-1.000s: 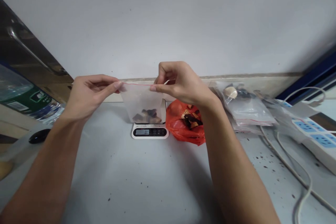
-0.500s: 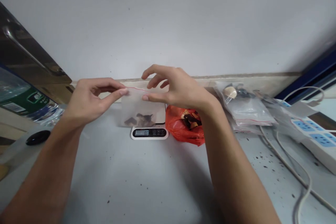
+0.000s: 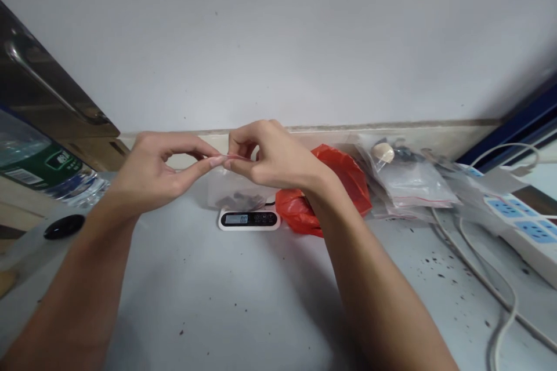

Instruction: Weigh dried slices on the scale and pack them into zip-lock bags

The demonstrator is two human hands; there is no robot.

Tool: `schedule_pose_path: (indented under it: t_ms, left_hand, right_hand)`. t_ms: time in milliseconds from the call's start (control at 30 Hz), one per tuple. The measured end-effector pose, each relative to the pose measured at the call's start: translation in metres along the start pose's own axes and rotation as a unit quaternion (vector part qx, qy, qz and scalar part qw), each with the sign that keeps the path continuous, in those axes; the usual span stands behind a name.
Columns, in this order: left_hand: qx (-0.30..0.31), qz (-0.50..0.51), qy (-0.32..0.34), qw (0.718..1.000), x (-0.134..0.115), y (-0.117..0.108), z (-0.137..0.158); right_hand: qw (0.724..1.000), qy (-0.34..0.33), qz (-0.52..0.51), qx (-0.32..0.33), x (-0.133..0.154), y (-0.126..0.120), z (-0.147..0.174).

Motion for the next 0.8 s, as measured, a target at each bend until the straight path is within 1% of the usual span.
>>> schedule_pose_path:
  t_ms: [167, 267, 567, 667, 800]
  left_hand:
    - [0.005, -0.030, 0.016, 0.999, -0.006, -0.003, 0.000]
    - [0.008, -0.041, 0.015, 0.999, -0.004, -0.006, 0.000]
    - [0.001, -0.057, 0.017, 0.998, 0.005, -0.024, 0.002]
    - [0.012, -0.066, 0.022, 0.997, 0.004, -0.022, 0.001]
    - [0.021, -0.064, 0.034, 0.997, 0.002, -0.018, 0.000]
  right_hand:
    - [1.000, -0.005, -0.026, 0.008, -0.003, -0.005, 0.002]
    - [1.000, -0.001, -0.023, 0.010, -0.009, -0.010, 0.005]
    - [0.996, 0.077, -0.011, 0.031, -0.043, -0.025, 0.019]
    - [0.994, 0.101, 0.017, 0.044, -0.053, -0.028, 0.022]
    - [0.992, 0.110, 0.042, 0.034, -0.056, -0.033, 0.023]
Point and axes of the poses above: each hand's wrist, its own z-axis away from the middle knuckle, its own y-axis out of the palm, x = y × z, the point moved 10 cm from there along -z, towards the middle knuckle, and after that the axes turned 11 degrees about z, right-handed, at the moved point
